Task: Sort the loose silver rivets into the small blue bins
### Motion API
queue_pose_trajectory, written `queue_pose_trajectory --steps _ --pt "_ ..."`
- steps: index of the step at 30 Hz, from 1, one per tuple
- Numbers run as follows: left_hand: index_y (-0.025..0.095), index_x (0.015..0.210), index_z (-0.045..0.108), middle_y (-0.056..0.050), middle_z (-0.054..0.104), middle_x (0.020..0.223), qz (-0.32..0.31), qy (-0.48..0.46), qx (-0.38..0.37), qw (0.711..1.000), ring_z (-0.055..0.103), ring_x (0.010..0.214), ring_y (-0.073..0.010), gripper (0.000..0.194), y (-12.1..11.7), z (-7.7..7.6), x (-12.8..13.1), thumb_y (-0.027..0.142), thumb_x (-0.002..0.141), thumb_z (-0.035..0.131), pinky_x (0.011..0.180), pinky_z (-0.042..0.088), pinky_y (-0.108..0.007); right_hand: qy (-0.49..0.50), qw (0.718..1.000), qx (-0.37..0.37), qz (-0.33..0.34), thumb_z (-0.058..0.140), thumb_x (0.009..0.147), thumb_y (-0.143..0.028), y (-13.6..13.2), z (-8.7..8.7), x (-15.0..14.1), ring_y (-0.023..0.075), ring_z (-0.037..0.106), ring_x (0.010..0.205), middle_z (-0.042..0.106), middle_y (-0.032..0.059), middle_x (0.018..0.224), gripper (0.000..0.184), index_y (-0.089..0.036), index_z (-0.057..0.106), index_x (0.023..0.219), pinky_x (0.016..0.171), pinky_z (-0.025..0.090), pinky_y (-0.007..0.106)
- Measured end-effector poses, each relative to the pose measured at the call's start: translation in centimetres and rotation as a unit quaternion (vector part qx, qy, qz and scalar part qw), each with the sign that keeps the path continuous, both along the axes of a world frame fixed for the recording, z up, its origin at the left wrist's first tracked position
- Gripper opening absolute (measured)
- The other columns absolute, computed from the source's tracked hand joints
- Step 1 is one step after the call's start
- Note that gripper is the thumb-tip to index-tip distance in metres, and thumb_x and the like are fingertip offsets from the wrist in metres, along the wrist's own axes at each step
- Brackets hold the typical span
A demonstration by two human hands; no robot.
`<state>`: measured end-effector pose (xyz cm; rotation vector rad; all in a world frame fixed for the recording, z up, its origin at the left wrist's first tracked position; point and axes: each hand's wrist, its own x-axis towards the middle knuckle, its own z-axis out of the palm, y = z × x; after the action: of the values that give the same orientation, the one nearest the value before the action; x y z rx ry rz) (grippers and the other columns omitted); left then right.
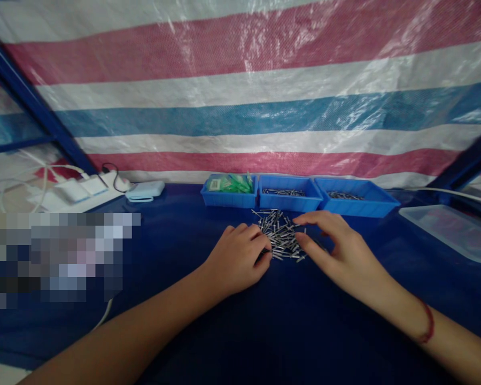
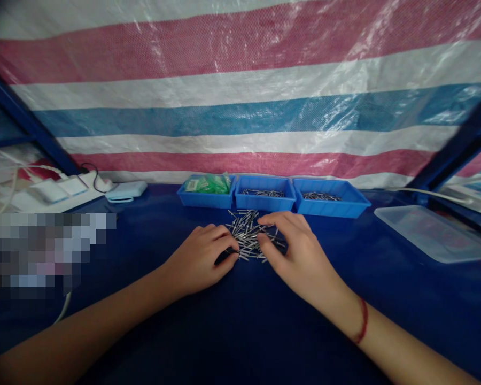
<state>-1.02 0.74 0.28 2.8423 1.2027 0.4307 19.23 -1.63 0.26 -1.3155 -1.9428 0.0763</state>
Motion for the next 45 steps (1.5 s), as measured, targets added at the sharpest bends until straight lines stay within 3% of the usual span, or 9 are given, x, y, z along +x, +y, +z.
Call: queue_pose_trajectory --steps 10,18,28,31,36,45 --pt "0.019 0.093 0.062 -0.004 0.061 0.092 -0.003 -0.017 0.004 1.0 0.055 0.084 -0.0202 0.024 0.3 -0.5 0.5 0.036 0.091 0.045 0.071 0.039 -0.033 0.032 0.997 -0.073 0.012 0.054 0.084 -0.029 0.3 -0.5 -0.3 0.022 0.061 0.09 0.066 0.0061 0.098 0.017 -0.022 0.06 0.098 0.078 0.048 0.04" --pt "0.019 0.085 0.059 -0.001 0.06 0.086 0.0 -0.034 -0.005 0.999 0.055 0.082 -0.0186 0.016 0.2 -0.6 1.1 0.027 0.09 0.046 0.068 0.037 -0.031 0.047 0.995 -0.083 0.023 0.054 0.083 -0.03 0.2 -0.7 -0.4 0.0218 0.062 0.088 0.066 0.0057 0.096 0.017 -0.022 0.062 0.095 0.077 0.049 0.039" --pt "0.017 0.091 0.054 -0.003 0.062 0.089 0.002 -0.094 0.003 0.996 0.056 0.085 -0.018 0.018 0.0 -0.3 1.0 0.025 0.095 0.038 0.074 0.038 -0.033 -0.049 0.994 -0.04 0.088 0.055 0.085 -0.023 -0.1 0.0 -0.6 0.0204 0.06 0.088 0.068 0.0054 0.091 0.013 -0.022 0.067 0.089 0.079 0.047 0.038" --pt "0.017 0.089 0.053 -0.002 0.062 0.086 0.0 -0.182 -0.037 0.983 0.057 0.08 -0.0165 0.014 -0.2 -0.2 1.0 0.026 0.092 0.043 0.073 0.04 -0.032 -0.017 0.992 -0.052 0.115 0.054 0.086 -0.025 -0.4 0.3 -0.8 0.0191 0.061 0.087 0.069 0.0038 0.089 0.012 -0.024 0.066 0.088 0.079 0.048 0.037" --pt "0.018 0.089 0.055 0.0 0.063 0.082 -0.007 -0.337 -0.13 0.932 0.057 0.072 -0.0126 0.012 -0.7 0.0 1.1 0.03 0.085 0.056 0.067 0.044 -0.025 0.079 0.983 -0.098 0.132 0.054 0.087 -0.029 -0.9 0.4 -1.2 0.0179 0.063 0.087 0.069 0.0034 0.092 0.013 -0.025 0.065 0.092 0.077 0.051 0.034" --pt "0.018 0.082 0.06 0.001 0.062 0.075 -0.004 -0.366 -0.15 0.918 0.056 0.069 -0.0117 0.01 -1.0 0.2 1.1 0.026 0.085 0.055 0.066 0.044 -0.023 0.095 0.978 -0.11 0.149 0.054 0.087 -0.027 -1.2 0.7 -1.6 0.016 0.062 0.081 0.067 0.0028 0.087 0.012 -0.024 0.065 0.09 0.074 0.05 0.031"
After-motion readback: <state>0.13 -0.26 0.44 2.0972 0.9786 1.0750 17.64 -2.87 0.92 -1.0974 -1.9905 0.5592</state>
